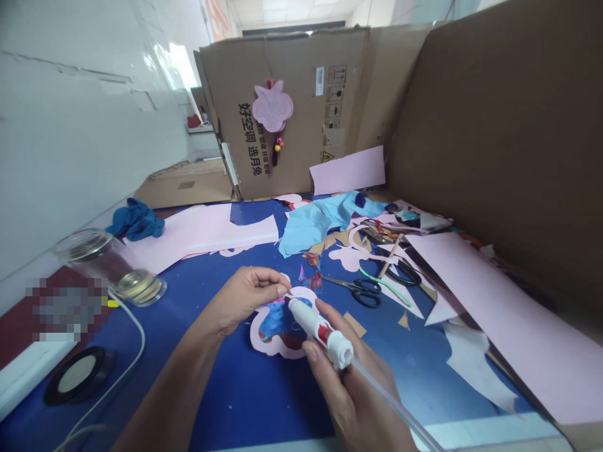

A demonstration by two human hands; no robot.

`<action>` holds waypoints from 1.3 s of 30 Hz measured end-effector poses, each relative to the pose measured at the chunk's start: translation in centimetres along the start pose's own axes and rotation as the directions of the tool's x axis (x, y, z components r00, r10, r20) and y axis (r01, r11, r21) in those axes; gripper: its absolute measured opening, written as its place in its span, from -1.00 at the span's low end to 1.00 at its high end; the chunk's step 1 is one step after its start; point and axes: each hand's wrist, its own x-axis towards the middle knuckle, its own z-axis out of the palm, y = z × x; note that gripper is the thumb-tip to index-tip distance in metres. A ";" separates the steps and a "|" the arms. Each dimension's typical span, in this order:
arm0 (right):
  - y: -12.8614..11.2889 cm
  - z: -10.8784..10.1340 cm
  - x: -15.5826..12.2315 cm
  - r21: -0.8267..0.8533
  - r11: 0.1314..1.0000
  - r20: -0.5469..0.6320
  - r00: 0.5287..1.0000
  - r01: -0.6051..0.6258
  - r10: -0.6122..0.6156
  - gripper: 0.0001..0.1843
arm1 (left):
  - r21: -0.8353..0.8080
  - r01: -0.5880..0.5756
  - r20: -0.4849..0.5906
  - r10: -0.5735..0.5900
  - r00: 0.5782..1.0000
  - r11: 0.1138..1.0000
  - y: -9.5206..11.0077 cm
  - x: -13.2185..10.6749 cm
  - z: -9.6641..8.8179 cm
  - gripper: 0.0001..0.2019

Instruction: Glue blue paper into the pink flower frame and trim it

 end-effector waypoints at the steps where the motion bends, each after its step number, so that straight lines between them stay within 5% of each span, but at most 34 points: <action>1: 0.0 0.0 0.0 0.001 1.000 -0.002 1.000 0.000 0.000 -0.41 | 0.001 0.003 0.000 -0.003 1.000 1.000 0.0 0.0 0.0 -0.83; 39: 0.9 -0.5 -1.1 -0.012 1.000 -0.032 0.999 0.000 0.000 -0.44 | 0.014 0.020 -0.002 -0.020 1.000 1.000 -0.3 0.0 -0.1 -0.83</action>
